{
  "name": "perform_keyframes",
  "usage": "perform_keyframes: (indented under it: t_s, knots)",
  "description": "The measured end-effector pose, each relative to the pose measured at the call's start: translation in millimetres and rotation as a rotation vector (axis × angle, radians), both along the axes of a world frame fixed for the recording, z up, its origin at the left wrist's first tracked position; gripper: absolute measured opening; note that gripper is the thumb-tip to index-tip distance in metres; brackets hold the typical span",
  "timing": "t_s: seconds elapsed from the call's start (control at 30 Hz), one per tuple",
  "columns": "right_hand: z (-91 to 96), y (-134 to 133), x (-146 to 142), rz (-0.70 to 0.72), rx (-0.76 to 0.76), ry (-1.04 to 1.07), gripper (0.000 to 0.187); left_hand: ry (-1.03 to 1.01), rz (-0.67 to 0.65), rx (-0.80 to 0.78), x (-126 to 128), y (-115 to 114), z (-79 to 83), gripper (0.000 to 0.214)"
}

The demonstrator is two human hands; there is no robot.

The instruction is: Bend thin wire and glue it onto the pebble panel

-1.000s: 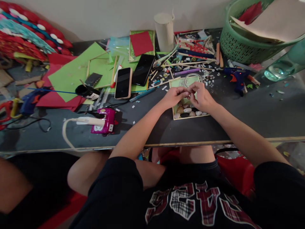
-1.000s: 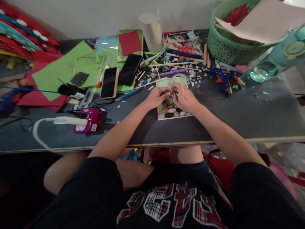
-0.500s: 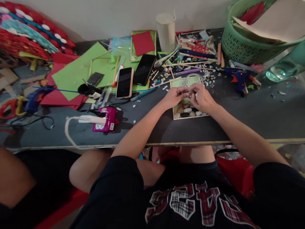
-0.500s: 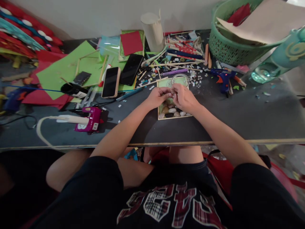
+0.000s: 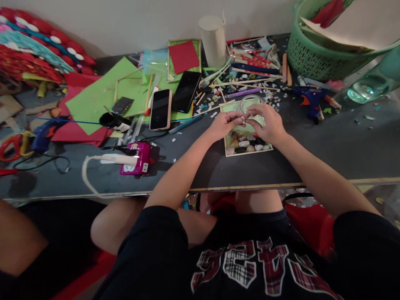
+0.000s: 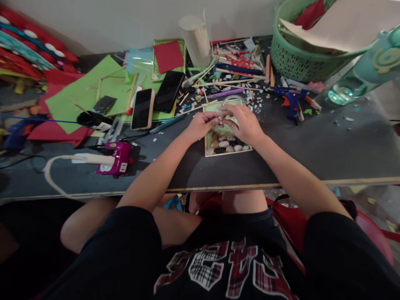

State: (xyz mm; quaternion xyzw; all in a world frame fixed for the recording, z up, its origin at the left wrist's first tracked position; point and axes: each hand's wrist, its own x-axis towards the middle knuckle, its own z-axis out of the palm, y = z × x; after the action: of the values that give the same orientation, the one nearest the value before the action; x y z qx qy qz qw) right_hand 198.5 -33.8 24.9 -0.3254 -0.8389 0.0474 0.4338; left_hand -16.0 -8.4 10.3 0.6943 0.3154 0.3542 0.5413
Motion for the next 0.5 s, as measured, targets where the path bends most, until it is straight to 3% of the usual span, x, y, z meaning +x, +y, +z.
perform_keyframes:
  t_s: [0.27,0.5]
  knots:
    - [2.6,1,2,0.072,-0.115,-0.120,0.035,0.111,-0.012,0.068,-4,0,-4.5,0.057]
    - [-7.2,1,-3,0.130,-0.017,-0.157,0.030,0.013,-0.036,0.005,-3,1,-3.0,0.060]
